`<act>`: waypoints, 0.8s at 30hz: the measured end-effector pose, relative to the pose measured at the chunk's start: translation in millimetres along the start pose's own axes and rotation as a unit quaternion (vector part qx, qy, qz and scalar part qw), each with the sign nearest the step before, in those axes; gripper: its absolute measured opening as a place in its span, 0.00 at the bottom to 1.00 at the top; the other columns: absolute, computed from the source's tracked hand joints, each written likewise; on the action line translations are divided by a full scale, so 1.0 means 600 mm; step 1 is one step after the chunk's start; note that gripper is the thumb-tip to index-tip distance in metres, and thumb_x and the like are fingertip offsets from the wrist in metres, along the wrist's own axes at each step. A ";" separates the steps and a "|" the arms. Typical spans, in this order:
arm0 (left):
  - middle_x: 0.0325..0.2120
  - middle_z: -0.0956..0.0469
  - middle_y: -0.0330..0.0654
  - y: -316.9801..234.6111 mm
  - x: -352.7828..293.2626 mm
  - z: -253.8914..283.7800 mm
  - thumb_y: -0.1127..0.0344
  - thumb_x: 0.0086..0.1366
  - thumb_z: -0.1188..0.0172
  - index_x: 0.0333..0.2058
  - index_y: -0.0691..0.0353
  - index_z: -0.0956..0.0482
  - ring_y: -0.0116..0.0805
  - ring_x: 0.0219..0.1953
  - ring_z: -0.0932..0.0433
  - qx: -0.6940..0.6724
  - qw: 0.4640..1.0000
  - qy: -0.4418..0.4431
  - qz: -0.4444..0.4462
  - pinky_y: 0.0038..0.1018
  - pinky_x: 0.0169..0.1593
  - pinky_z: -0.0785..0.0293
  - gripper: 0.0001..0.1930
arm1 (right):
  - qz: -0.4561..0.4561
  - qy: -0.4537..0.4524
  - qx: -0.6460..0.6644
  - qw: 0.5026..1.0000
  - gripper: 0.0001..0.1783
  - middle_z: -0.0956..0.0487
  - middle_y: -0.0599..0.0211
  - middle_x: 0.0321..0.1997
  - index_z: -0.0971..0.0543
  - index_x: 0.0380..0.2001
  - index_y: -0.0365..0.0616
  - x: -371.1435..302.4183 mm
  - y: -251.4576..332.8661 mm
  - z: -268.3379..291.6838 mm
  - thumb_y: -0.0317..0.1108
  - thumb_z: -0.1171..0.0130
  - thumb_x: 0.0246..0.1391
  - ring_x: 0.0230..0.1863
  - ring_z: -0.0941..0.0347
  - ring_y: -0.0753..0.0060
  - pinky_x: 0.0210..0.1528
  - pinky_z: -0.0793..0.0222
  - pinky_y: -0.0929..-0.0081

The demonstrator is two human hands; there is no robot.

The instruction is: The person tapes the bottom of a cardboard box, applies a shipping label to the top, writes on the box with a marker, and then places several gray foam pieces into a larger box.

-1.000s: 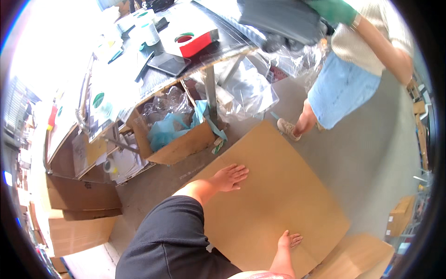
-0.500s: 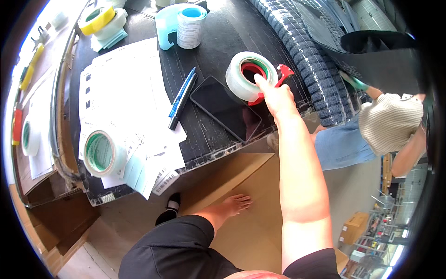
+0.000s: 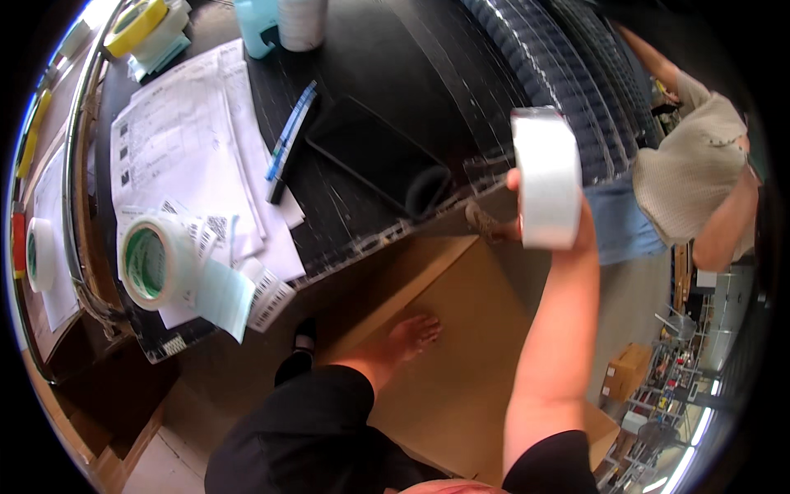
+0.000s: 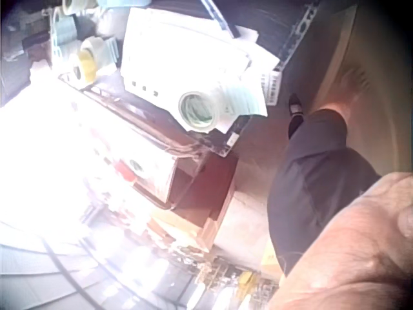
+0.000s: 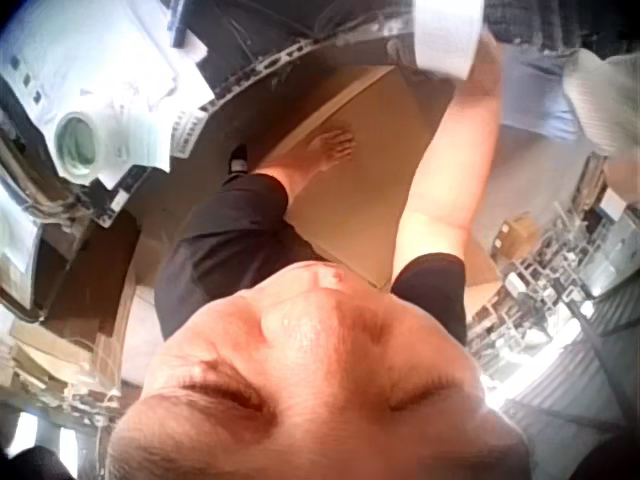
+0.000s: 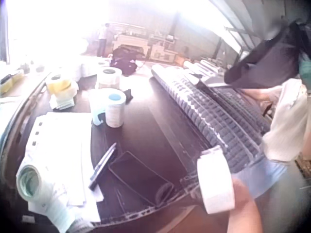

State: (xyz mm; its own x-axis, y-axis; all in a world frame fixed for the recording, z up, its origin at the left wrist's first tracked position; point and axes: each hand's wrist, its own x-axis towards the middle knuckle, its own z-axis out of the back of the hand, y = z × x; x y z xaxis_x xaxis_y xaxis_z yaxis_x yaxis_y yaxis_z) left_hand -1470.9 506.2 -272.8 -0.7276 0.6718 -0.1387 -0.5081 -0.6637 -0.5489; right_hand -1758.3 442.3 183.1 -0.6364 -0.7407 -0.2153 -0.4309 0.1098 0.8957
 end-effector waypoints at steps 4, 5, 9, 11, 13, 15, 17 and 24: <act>0.72 0.56 0.32 -0.021 -0.033 0.082 0.53 0.71 0.61 0.69 0.48 0.48 0.34 0.74 0.63 0.111 0.993 0.035 0.035 0.39 0.73 0.70 0.29 | 0.109 0.005 0.313 0.944 0.31 0.25 0.50 0.51 0.40 0.66 0.43 -0.209 -0.161 0.046 0.47 0.54 0.64 0.60 0.33 0.46 0.59 0.37 0.31; 0.72 0.55 0.32 -0.022 -0.036 0.081 0.54 0.70 0.59 0.68 0.48 0.45 0.35 0.73 0.62 0.067 0.996 0.002 0.054 0.40 0.73 0.68 0.28 | 0.078 -0.010 0.364 0.928 0.32 0.26 0.49 0.54 0.39 0.66 0.47 -0.262 -0.213 0.062 0.48 0.51 0.63 0.65 0.38 0.45 0.62 0.41 0.32; 0.68 0.43 0.33 -0.022 -0.027 0.170 0.57 0.66 0.51 0.60 0.50 0.29 0.35 0.72 0.54 -0.068 0.996 0.011 0.061 0.43 0.72 0.62 0.23 | 0.056 -0.313 0.335 0.887 0.36 0.29 0.46 0.60 0.36 0.64 0.39 -0.481 -0.448 0.140 0.36 0.47 0.49 0.56 0.27 0.46 0.57 0.30 0.52; 0.63 0.35 0.37 0.038 -0.011 0.098 0.53 0.68 0.51 0.52 0.55 0.23 0.35 0.70 0.49 -0.312 0.947 -0.056 0.057 0.41 0.72 0.61 0.20 | 0.009 -0.369 0.367 0.854 0.33 0.22 0.49 0.50 0.31 0.57 0.33 -0.503 -0.482 0.149 0.33 0.46 0.44 0.50 0.23 0.52 0.57 0.28 0.58; 0.63 0.34 0.38 0.026 -0.011 0.156 0.51 0.66 0.48 0.51 0.57 0.23 0.37 0.70 0.48 -0.509 0.852 -0.032 0.117 0.40 0.71 0.60 0.21 | -0.073 -0.267 0.341 0.898 0.30 0.21 0.54 0.47 0.28 0.53 0.32 -0.527 -0.490 0.172 0.32 0.46 0.44 0.47 0.23 0.56 0.55 0.28 0.62; 0.62 0.32 0.38 0.022 -0.028 0.227 0.49 0.65 0.46 0.49 0.59 0.23 0.39 0.70 0.47 -0.676 0.710 -0.033 0.195 0.38 0.70 0.58 0.22 | -0.110 -0.308 0.153 0.933 0.39 0.25 0.57 0.54 0.32 0.60 0.36 -0.502 -0.464 0.160 0.29 0.41 0.38 0.52 0.27 0.63 0.55 0.29 0.67; 0.64 0.35 0.39 0.024 -0.039 0.259 0.44 0.67 0.50 0.53 0.57 0.23 0.36 0.70 0.47 -0.665 0.726 0.000 0.173 0.36 0.71 0.62 0.26 | -0.167 -0.236 0.078 0.954 0.43 0.27 0.59 0.58 0.35 0.63 0.37 -0.482 -0.441 0.167 0.26 0.41 0.37 0.56 0.30 0.65 0.57 0.31 0.68; 0.63 0.33 0.40 0.055 -0.026 0.245 0.52 0.74 0.57 0.58 0.65 0.29 0.34 0.66 0.41 -0.847 0.510 0.034 0.148 0.31 0.70 0.59 0.25 | -0.187 -0.190 -0.308 0.913 0.46 0.26 0.57 0.55 0.36 0.66 0.46 -0.406 -0.435 0.134 0.27 0.35 0.38 0.56 0.30 0.64 0.58 0.33 0.68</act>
State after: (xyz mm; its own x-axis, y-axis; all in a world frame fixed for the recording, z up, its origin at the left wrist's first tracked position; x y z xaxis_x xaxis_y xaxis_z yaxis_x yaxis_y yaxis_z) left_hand -1544.2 425.3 -167.7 -0.6098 0.6728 -0.4189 0.7879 0.4575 -0.4122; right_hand -1542.2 647.7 -29.6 -0.7448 -0.3536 -0.5659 -0.2963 -0.5846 0.7553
